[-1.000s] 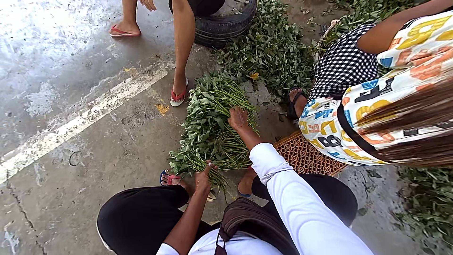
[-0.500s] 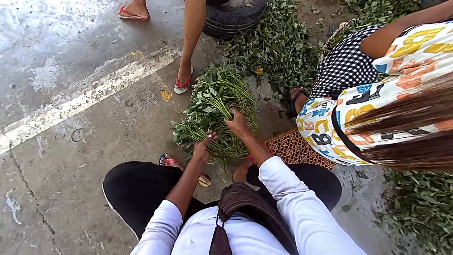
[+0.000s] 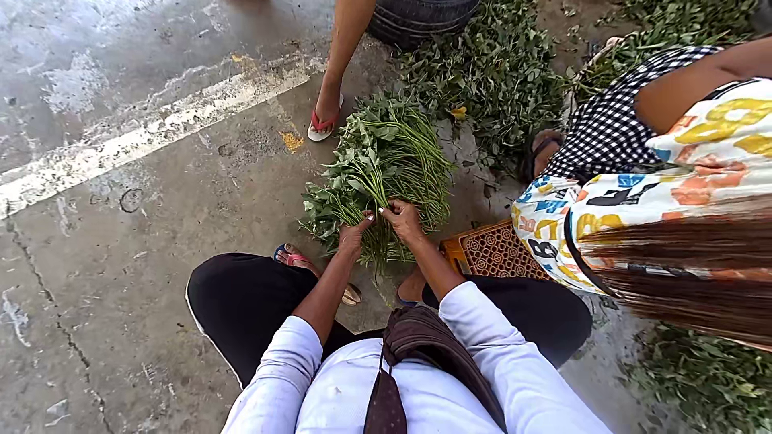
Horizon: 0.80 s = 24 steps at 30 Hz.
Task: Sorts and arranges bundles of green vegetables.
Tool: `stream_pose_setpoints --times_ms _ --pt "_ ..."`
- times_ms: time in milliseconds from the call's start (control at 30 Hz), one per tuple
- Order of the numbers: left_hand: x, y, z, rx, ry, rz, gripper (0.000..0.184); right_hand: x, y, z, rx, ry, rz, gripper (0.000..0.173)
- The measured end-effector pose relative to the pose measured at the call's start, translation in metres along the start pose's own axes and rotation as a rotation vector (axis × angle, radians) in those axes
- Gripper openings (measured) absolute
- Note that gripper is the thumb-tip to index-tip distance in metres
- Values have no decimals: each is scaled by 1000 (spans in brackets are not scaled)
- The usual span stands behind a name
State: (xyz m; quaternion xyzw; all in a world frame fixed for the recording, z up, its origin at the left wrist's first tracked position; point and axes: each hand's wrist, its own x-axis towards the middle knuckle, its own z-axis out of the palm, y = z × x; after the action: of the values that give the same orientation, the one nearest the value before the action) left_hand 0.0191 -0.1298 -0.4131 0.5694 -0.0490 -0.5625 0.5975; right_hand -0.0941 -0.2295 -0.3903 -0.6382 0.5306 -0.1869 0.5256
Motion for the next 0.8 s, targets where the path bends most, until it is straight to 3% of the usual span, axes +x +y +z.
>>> stream_pose_setpoints --times_ms 133,333,500,567,633,800 --pt "-4 3 3 107 25 3 49 -10 -5 0 32 -15 8 22" --pt "-11 6 1 88 14 -38 38 -24 -9 2 53 -12 9 27" --pt "-6 13 1 -250 138 -58 21 -17 0 -1 -13 27 -7 36" --pt "-8 21 3 -307 172 -44 19 -36 -18 -8 -120 -4 -21 39" --pt "-13 26 5 -242 142 -32 25 -50 -24 -8 -188 -42 -77 39" --pt "-24 35 7 -16 157 -117 79 -61 2 9 -531 -47 -437 36"
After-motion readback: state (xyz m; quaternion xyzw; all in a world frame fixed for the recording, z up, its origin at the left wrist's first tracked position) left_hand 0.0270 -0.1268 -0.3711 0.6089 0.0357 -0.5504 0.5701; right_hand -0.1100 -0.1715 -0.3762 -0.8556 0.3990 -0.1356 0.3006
